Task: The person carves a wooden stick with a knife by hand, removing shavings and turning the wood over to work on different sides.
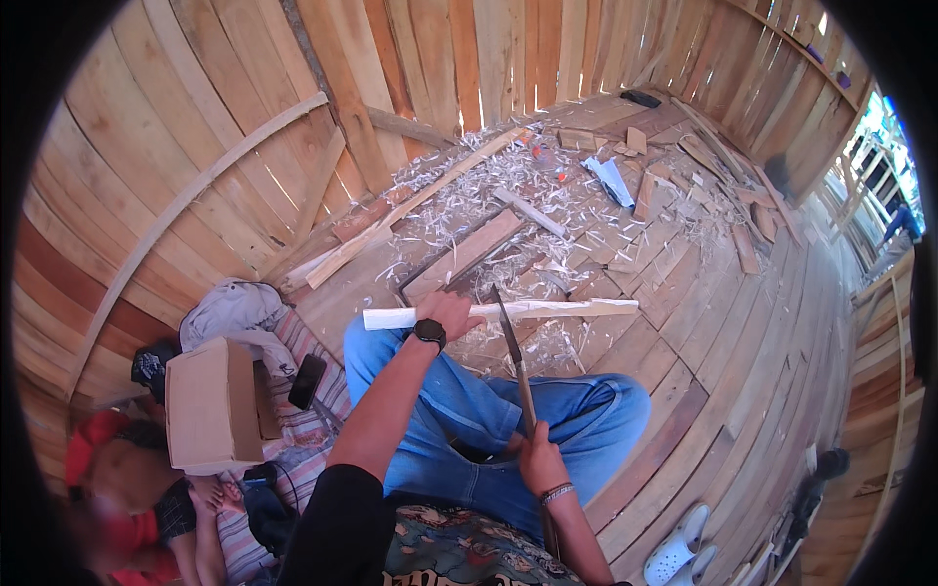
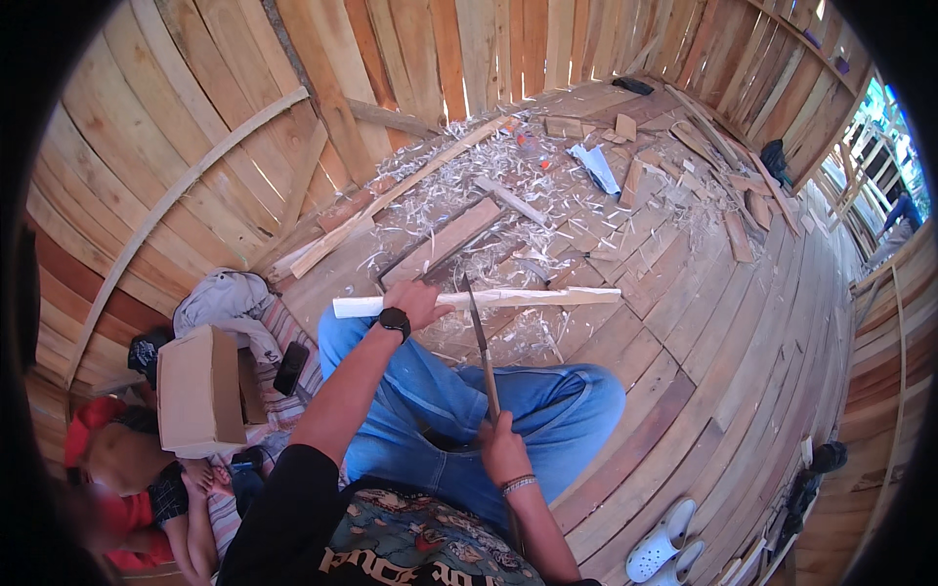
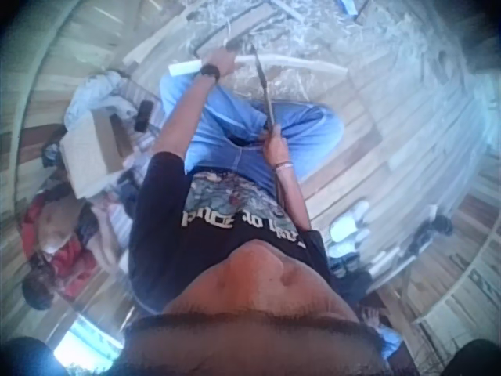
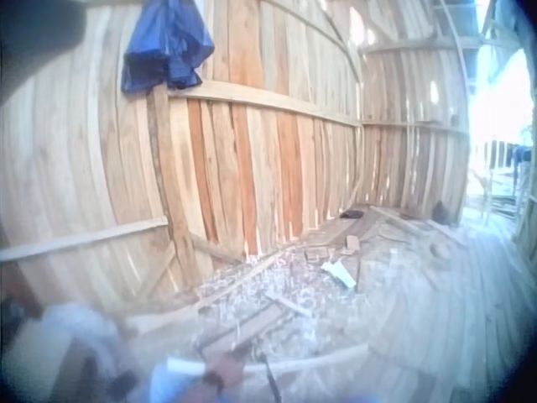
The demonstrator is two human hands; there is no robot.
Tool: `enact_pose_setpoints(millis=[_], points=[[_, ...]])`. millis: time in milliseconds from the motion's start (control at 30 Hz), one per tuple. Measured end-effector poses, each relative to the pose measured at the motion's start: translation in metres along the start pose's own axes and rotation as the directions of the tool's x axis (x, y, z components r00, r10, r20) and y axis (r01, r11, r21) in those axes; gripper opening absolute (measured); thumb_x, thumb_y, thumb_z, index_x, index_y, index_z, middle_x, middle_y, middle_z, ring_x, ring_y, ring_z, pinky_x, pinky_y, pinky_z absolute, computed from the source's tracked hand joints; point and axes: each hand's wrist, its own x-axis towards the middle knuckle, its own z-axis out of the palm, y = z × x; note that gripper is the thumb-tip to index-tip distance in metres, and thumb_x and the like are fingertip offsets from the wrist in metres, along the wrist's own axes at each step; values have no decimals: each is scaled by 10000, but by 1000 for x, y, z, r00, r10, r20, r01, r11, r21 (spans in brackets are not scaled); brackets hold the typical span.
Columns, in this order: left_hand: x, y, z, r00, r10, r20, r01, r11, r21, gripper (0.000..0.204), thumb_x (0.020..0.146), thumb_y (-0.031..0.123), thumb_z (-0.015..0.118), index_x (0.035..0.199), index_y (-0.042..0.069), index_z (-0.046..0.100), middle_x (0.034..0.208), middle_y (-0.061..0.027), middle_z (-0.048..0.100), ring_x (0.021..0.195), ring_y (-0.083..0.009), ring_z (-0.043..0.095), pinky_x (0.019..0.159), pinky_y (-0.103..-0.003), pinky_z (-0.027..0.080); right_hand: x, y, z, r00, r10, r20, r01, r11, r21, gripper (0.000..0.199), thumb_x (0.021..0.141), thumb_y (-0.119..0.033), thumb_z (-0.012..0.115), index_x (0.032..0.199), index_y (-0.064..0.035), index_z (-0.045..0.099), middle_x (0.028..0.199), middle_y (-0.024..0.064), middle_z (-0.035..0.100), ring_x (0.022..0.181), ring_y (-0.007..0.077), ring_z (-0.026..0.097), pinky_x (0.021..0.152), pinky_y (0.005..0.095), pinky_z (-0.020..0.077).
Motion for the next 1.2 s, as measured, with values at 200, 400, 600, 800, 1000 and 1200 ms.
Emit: enact_pose_setpoints(millis=[200, 400, 600, 800, 1000, 1200], points=[[3, 0, 1, 1000, 12, 11, -12, 1000, 2, 521, 859, 574, 538, 860, 74, 686, 821, -162, 690, 815, -330, 670, 705, -452, 516, -2, 14, -1, 1000, -23, -14, 23, 1000, 19, 261, 922, -132, 489, 1100, -6, 346, 772, 362, 591, 780, 559, 561, 674, 631, 435], [3, -2, 3, 999, 45, -28, -45, 999, -21, 491, 865, 534, 552, 859, 60, 679, 793, -170, 684, 800, -339, 667, 705, -457, 514, 10, 24, 11, 1000, 25, -9, -25, 1000, 1, 276, 928, -140, 487, 1113, 19, 358, 814, 351, 605, 820, 558, 561, 730, 612, 437], [11, -10, 1, 999, 47, -7, -47, 999, -15, 480, 876, 496, 556, 859, 30, 670, 795, -175, 686, 787, -341, 671, 696, -458, 522, 32, 34, 1, 999, 14, 36, -14, 1000, -12, 336, 931, -165, 497, 1174, 17, 352, 847, 363, 598, 828, 557, 556, 741, 606, 430], [3, -6, 1, 997, 73, -22, -73, 997, -38, 459, 875, 475, 572, 862, 27, 674, 784, -176, 685, 777, -336, 672, 693, -455, 527, 29, 27, -13, 997, -58, 54, 60, 998, -30, 342, 938, -180, 493, 1183, 12, 353, 830, 367, 594, 811, 550, 565, 731, 609, 431], [4, -10, -2, 996, 75, -40, -76, 996, -42, 455, 874, 470, 575, 853, 25, 671, 779, -172, 685, 756, -338, 672, 684, -451, 529, 44, 26, -4, 997, -67, 31, 69, 995, -75, 351, 939, -175, 490, 1197, 18, 351, 852, 348, 607, 833, 545, 563, 758, 596, 430], [7, -10, -5, 997, 74, -31, -75, 997, -35, 457, 877, 470, 568, 853, 24, 665, 772, -167, 685, 750, -332, 674, 667, -447, 532, 87, 17, 11, 998, -54, 45, 57, 996, -63, 375, 926, -163, 498, 1209, 37, 353, 878, 360, 604, 870, 546, 560, 797, 588, 437]])
